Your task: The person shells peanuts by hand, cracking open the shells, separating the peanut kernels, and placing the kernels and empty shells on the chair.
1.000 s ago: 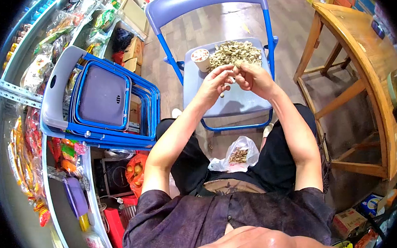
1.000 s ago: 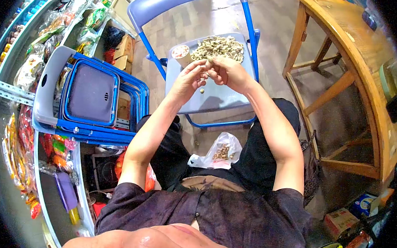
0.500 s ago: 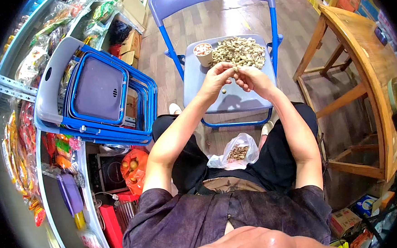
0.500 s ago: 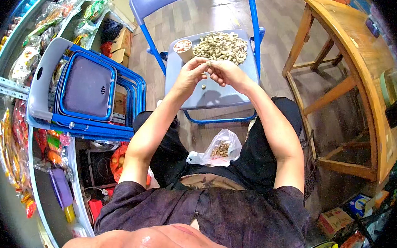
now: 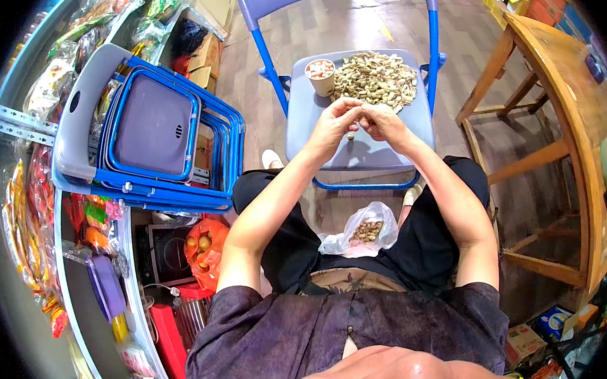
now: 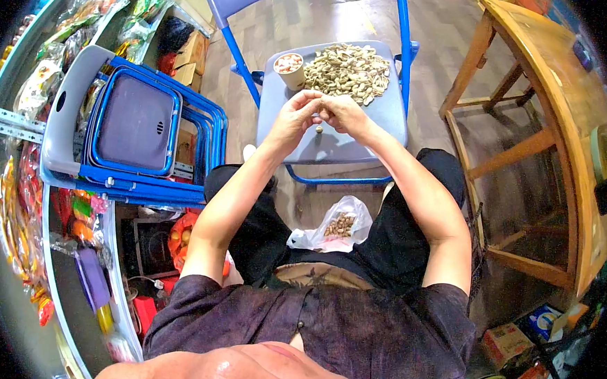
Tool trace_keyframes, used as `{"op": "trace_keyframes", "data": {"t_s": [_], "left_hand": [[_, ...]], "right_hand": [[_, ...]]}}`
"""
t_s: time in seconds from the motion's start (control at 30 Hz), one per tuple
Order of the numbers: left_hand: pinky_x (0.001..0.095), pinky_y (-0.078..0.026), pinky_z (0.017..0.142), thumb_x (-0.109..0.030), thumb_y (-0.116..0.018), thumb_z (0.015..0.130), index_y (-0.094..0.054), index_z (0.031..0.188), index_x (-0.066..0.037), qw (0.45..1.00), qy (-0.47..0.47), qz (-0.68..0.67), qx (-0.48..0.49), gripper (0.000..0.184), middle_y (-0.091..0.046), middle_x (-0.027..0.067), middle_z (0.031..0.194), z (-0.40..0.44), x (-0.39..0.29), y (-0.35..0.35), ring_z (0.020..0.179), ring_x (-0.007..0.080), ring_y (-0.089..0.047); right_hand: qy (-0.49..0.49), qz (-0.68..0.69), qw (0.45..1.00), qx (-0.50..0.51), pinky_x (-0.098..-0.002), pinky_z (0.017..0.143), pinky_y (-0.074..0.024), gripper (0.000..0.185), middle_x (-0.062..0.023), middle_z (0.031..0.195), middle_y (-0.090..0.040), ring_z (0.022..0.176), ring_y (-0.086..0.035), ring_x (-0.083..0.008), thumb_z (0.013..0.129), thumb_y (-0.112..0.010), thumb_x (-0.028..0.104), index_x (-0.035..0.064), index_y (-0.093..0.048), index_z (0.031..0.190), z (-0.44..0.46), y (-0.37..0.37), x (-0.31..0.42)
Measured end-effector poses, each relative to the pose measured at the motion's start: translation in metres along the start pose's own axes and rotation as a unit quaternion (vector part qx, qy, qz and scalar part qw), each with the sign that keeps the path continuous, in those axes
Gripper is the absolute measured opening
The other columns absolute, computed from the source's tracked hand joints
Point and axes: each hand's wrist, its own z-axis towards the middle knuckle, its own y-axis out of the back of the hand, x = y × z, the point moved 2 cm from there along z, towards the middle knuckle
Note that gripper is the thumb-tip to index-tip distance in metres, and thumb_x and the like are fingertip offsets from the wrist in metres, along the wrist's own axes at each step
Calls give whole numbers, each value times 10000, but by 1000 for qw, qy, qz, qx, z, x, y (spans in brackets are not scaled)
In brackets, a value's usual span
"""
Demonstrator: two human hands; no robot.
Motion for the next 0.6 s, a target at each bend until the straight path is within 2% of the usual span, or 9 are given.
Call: {"op": "trace_keyframes", "data": {"t_s": [0.07, 0.17, 0.37, 0.43, 0.5, 0.53, 0.57, 0.6], "left_hand": [[205, -452, 701, -198, -621, 935, -605, 1065, -90, 1000, -1, -14, 1, 169, -630, -22, 924, 3, 1, 3, 822, 56, -581], [225, -456, 748, -188, -610, 943, -597, 1102, -82, 1000, -5, -28, 0, 192, -623, -15, 948, 5, -3, 1, 839, 72, -582], [226, -457, 747, -192, -614, 940, -579, 1130, -63, 999, -14, -36, -2, 233, -621, 5, 966, 18, 5, -2, 864, 77, -581], [228, -460, 743, -193, -630, 928, -563, 1141, -49, 998, -24, -3, -64, 266, -627, 15, 954, 17, 2, -6, 869, 85, -587], [233, -463, 742, -190, -638, 921, -559, 1140, -53, 998, -18, 4, -67, 270, -630, 18, 949, 15, 2, -6, 863, 91, -592], [237, -465, 742, -187, -646, 914, -556, 1139, -56, 997, -12, 9, -72, 275, -634, 21, 943, 14, 3, -5, 858, 97, -597], [237, -465, 742, -187, -646, 914, -556, 1139, -56, 997, -12, 10, -72, 275, -634, 21, 943, 15, 4, -3, 858, 97, -597], [241, -468, 742, -177, -649, 911, -565, 1117, -61, 997, -26, 25, -69, 251, -638, 24, 944, 18, 4, 0, 845, 98, -600]], "right_hand": [[-38, 112, 993, -11, -221, 404, -174, 379, 82, 541, -367, 434, -260, -32, 935, -500, 426, 152, -509, 673, 3, -5, -4], [-24, 154, 988, -22, -225, 403, -164, 377, 88, 534, -340, 426, -232, -38, 939, -488, 415, 168, -477, 654, 6, -9, -2], [8, 151, 986, -67, -230, 406, -183, 381, 75, 530, -336, 429, -240, -46, 951, -459, 390, 144, -475, 660, 15, -3, -8], [19, 152, 984, -89, -233, 405, -194, 386, 72, 526, -333, 428, -246, -48, 958, -445, 379, 137, -474, 659, 17, -2, -8], [51, 76, 985, -144, -245, 403, -227, 401, 62, 523, -347, 425, -286, -57, 975, -408, 350, 123, -465, 650, 20, 1, -8], [88, 11, 985, -148, -249, 413, -267, 410, 45, 528, -382, 450, -342, -68, 987, -380, 334, 86, -481, 678, 21, 2, -7], [88, 11, 985, -147, -249, 413, -267, 410, 45, 528, -382, 450, -342, -68, 987, -380, 334, 86, -481, 678, 20, 2, -8], [129, -37, 980, -146, -248, 418, -278, 423, 37, 530, -395, 467, -360, -70, 988, -374, 342, 69, -490, 686, 15, -5, 3]]}}
